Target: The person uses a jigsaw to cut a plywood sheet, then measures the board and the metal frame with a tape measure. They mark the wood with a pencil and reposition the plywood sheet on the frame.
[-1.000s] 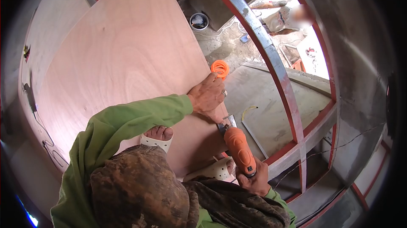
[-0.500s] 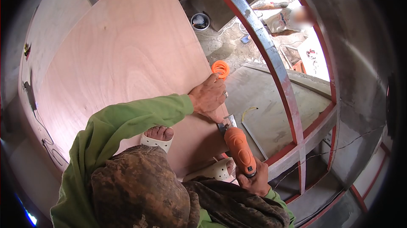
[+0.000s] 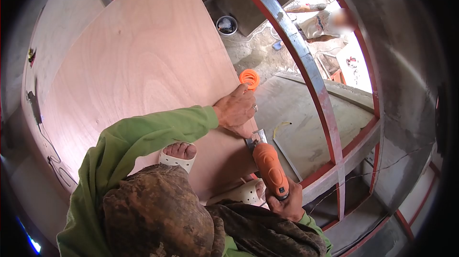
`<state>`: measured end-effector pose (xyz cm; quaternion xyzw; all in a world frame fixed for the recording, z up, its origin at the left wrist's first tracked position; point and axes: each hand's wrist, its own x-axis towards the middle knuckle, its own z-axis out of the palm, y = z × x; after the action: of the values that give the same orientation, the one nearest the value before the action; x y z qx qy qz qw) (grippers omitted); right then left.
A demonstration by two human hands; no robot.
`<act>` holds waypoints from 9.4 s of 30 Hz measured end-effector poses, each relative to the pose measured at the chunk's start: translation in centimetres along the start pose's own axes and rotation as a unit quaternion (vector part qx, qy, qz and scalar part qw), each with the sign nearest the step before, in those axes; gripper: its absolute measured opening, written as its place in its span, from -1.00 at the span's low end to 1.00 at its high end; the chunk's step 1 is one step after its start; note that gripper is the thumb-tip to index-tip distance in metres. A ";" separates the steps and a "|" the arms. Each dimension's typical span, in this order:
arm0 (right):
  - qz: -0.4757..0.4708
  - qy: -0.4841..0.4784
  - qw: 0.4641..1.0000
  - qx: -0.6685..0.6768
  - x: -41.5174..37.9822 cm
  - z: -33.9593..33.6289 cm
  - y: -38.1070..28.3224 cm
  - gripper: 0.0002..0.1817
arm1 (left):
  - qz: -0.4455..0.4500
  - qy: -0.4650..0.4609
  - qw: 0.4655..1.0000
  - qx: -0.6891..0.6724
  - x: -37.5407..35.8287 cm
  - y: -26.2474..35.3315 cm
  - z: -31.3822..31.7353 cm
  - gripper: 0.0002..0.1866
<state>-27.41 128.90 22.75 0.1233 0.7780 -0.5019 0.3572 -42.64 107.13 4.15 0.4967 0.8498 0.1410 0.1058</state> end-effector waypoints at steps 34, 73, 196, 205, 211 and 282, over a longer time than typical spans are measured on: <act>-0.017 0.007 1.000 0.018 0.8 0.3 -1.1 -0.60 | 0.016 -0.015 0.998 -0.061 0.1 -0.7 -0.5 -0.17; -0.039 0.014 0.999 -0.017 1.4 0.2 -1.1 -0.56 | 0.027 0.033 0.997 -0.060 -0.3 -1.6 -0.3 -0.24; -0.203 0.188 0.955 -0.106 -1.8 2.4 6.0 -0.43 | -0.059 0.057 0.996 0.042 -4.2 1.3 -5.5 -0.17; -0.156 0.076 0.984 -0.039 1.0 0.3 2.6 -0.53 | -0.239 -0.079 0.966 -0.052 -13.9 9.5 -7.6 -0.08; -0.216 0.083 0.973 -0.004 -3.4 -1.3 4.2 -0.64 | -0.354 -0.136 0.925 -0.008 -13.5 7.8 -3.7 0.03; -0.014 0.273 0.911 -0.308 10.0 15.0 14.2 -0.37 | -0.242 0.076 0.962 -0.100 -35.8 18.3 3.8 -0.41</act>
<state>-20.23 120.85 2.50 0.1282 0.9627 -0.1897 0.1439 -9.22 84.92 8.26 0.2511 0.9317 0.2326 0.1214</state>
